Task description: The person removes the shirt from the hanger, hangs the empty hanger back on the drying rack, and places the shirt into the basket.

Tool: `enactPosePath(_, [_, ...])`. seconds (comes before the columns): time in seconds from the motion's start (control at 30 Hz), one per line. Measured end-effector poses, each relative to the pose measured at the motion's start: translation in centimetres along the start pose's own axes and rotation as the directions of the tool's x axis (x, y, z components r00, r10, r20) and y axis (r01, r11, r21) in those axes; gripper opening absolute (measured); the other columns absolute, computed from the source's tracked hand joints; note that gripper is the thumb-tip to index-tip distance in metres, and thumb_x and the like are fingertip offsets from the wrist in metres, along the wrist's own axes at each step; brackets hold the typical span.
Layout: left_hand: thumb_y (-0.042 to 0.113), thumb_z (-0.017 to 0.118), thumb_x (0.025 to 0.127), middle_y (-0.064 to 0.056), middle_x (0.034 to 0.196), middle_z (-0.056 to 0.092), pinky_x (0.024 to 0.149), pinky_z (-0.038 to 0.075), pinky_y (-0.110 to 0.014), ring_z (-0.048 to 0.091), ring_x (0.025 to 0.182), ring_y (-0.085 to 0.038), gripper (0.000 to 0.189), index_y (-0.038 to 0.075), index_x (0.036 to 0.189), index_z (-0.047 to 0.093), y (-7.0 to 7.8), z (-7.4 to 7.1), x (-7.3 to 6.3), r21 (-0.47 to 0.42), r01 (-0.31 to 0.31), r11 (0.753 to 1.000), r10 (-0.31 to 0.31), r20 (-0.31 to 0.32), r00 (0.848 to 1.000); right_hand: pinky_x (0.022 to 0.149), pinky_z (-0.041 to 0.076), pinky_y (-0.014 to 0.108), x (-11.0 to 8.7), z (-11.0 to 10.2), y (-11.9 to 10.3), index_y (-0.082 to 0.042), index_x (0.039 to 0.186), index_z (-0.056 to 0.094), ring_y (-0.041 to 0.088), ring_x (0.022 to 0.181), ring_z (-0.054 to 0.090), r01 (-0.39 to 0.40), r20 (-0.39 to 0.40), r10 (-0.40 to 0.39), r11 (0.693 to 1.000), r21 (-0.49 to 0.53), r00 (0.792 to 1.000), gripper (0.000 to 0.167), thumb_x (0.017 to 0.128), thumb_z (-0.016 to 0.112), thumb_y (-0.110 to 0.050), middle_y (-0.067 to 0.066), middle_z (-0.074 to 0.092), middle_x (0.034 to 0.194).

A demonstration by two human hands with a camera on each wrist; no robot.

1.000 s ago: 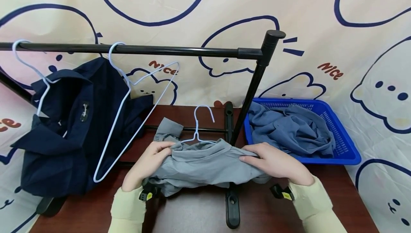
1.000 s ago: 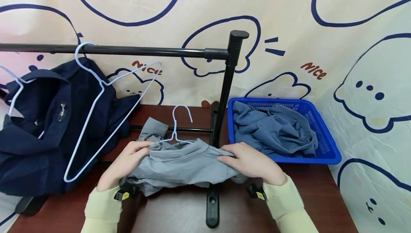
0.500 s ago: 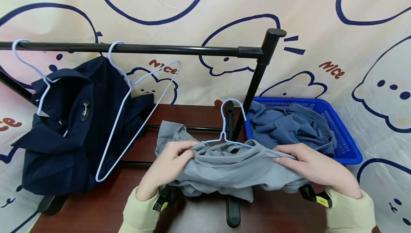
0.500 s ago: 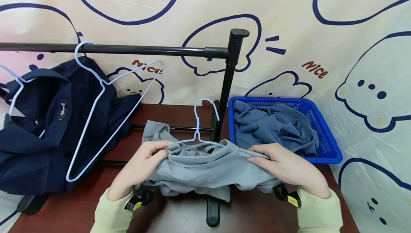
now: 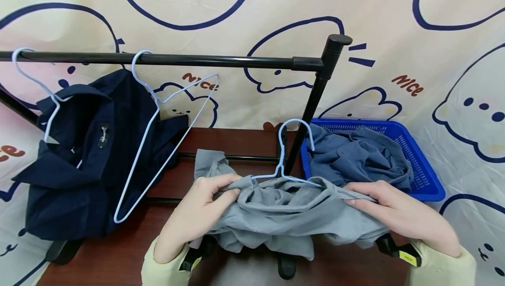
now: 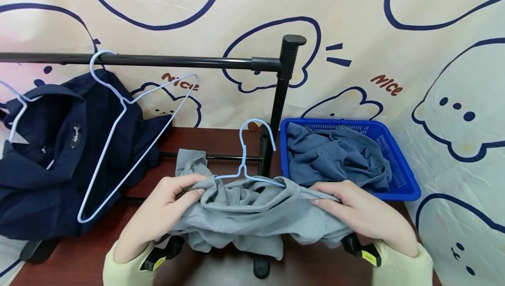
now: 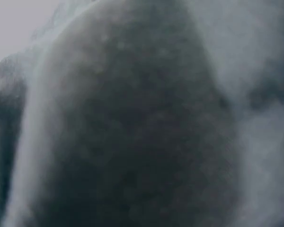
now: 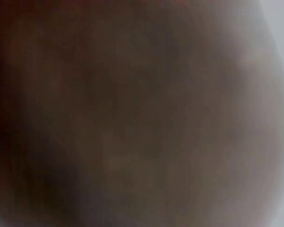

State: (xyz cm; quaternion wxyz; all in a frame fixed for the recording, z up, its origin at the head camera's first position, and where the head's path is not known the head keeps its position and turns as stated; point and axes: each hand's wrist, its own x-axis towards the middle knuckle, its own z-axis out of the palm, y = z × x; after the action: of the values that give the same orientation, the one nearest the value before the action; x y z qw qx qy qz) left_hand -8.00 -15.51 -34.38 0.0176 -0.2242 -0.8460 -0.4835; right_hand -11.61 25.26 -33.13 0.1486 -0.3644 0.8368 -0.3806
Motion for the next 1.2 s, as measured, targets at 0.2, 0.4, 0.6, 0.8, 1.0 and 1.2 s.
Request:
enactPosePath(0.2, [0.015, 0.063, 0.1, 0.014, 0.092, 0.066, 0.07, 0.046, -0.031, 0.059, 0.079, -0.01, 0.019, 0.033, 0.103, 0.07, -2.8, -0.3, 0.2, 0.065, 0.067, 0.996, -0.063, -0.065, 0.996, 0.066, 0.047, 0.03, 1.9, 2.2, 1.9, -0.028, 0.115, 0.068, 0.013, 0.08, 0.06, -0.047, -0.021, 0.048, 0.998, 0.03, 0.999, 0.019, 0.108, 0.053, -0.019, -0.007, 0.062, 0.088])
enactPosePath(0.4, [0.017, 0.067, 0.098, 0.014, 0.09, 0.065, 0.072, 0.045, -0.035, 0.057, 0.08, -0.011, 0.016, 0.032, 0.101, 0.073, -5.5, -0.2, 0.5, 0.127, 0.109, 0.986, -0.092, -0.132, 0.987, 0.083, 0.051, 0.028, 3.0, 4.4, 3.2, -0.033, 0.122, 0.07, 0.011, 0.098, 0.065, -0.079, -0.11, 0.08, 0.997, 0.008, 0.991, 0.023, 0.108, 0.054, -0.024, -0.014, 0.069, 0.11])
enactPosePath(0.6, [0.013, 0.069, 0.095, 0.013, 0.1, 0.063, 0.08, 0.042, -0.039, 0.052, 0.096, -0.013, 0.017, 0.026, 0.104, 0.077, -7.2, 0.2, 0.7, 0.166, 0.074, 0.983, -0.039, -0.201, 0.979, 0.087, 0.051, 0.029, 3.7, 6.2, 4.0, -0.032, 0.117, 0.072, 0.01, 0.102, 0.065, -0.115, -0.214, 0.118, 0.993, 0.026, 0.97, 0.019, 0.107, 0.056, -0.027, -0.015, 0.07, 0.112])
enactPosePath(0.8, [0.016, 0.068, 0.098, 0.015, 0.094, 0.062, 0.071, 0.044, -0.035, 0.054, 0.085, -0.01, 0.017, 0.026, 0.108, 0.076, -7.8, 0.6, 0.7, 0.147, 0.06, 0.987, -0.026, -0.227, 0.974, 0.082, 0.05, 0.029, 4.1, 7.0, 4.0, -0.022, 0.109, 0.073, 0.013, 0.092, 0.063, -0.123, -0.297, 0.141, 0.989, 0.08, 0.944, 0.025, 0.11, 0.049, -0.024, -0.008, 0.069, 0.103])
enactPosePath(1.0, [0.012, 0.077, 0.093, 0.011, 0.088, 0.066, 0.065, 0.046, -0.028, 0.058, 0.074, -0.011, 0.018, 0.022, 0.108, 0.077, -8.1, 0.8, 0.7, 0.076, -0.003, 0.997, 0.023, -0.269, 0.963, 0.085, 0.05, 0.028, 4.2, 7.1, 4.3, -0.024, 0.11, 0.075, 0.012, 0.098, 0.063, -0.127, -0.36, 0.142, 0.99, 0.063, 0.922, 0.02, 0.108, 0.055, -0.024, -0.011, 0.07, 0.106])
enactPosePath(1.2, [0.007, 0.081, 0.088, 0.007, 0.083, 0.071, 0.057, 0.044, -0.025, 0.057, 0.064, -0.013, 0.02, 0.017, 0.105, 0.079, -8.2, 1.2, 0.6, 0.024, -0.062, 0.998, 0.067, -0.309, 0.949, 0.083, 0.05, 0.027, 4.3, 7.0, 4.5, -0.028, 0.109, 0.074, 0.012, 0.098, 0.063, -0.108, -0.385, 0.114, 0.993, 0.039, 0.916, 0.018, 0.107, 0.057, -0.024, -0.013, 0.07, 0.107])
